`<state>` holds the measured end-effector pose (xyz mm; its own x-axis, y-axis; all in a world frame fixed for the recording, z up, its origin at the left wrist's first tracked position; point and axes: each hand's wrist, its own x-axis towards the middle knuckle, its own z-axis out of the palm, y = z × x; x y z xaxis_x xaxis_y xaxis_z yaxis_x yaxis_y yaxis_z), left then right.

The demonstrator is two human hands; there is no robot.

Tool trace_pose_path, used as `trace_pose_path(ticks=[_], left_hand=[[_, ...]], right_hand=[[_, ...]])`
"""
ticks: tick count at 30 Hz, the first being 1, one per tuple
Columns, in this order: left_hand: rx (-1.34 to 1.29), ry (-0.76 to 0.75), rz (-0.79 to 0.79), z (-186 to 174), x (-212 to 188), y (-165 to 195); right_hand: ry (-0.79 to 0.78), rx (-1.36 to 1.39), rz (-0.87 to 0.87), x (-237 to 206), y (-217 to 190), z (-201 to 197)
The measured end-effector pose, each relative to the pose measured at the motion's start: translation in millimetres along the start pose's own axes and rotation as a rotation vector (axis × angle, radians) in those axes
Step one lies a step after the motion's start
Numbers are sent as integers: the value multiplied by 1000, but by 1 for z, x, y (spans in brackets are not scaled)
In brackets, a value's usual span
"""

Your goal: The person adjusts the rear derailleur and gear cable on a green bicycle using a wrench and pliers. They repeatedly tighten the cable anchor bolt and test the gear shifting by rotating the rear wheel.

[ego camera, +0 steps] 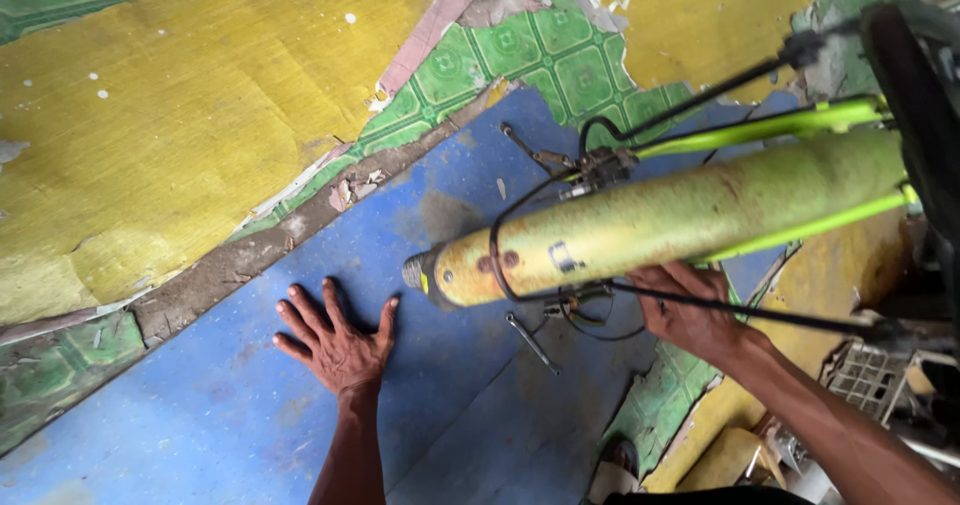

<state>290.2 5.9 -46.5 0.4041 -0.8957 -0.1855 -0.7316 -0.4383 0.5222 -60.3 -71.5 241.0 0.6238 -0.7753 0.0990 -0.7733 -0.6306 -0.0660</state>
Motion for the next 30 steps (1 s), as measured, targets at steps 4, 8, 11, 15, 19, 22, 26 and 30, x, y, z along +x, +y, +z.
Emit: trace_pose_path(ticks=[4,8,11,15,19,22,26,30], left_hand=[[-8,-11,6,-4,-5,-1],[-7,10,32,-10,-13,3],[-8,33,45,-10,-17,8],[32,55,50,-7,-25,9],[58,103,87,-1,-37,8],[40,130,102,0,-48,9],[-13,181,158,-7,-60,17],[-115,332,320,-14,-79,52]], right_hand=[[-16,-40,8,7,-12,-7],[-63,-64,75,6,-15,-15],[-45,-57,69,-1,-12,-15],[56,-18,33,-15,-9,-11],[95,43,40,-27,-7,-10],[172,18,-42,-35,-7,-13],[192,98,-43,-51,-10,-22],[241,134,-57,-63,-12,-24]])
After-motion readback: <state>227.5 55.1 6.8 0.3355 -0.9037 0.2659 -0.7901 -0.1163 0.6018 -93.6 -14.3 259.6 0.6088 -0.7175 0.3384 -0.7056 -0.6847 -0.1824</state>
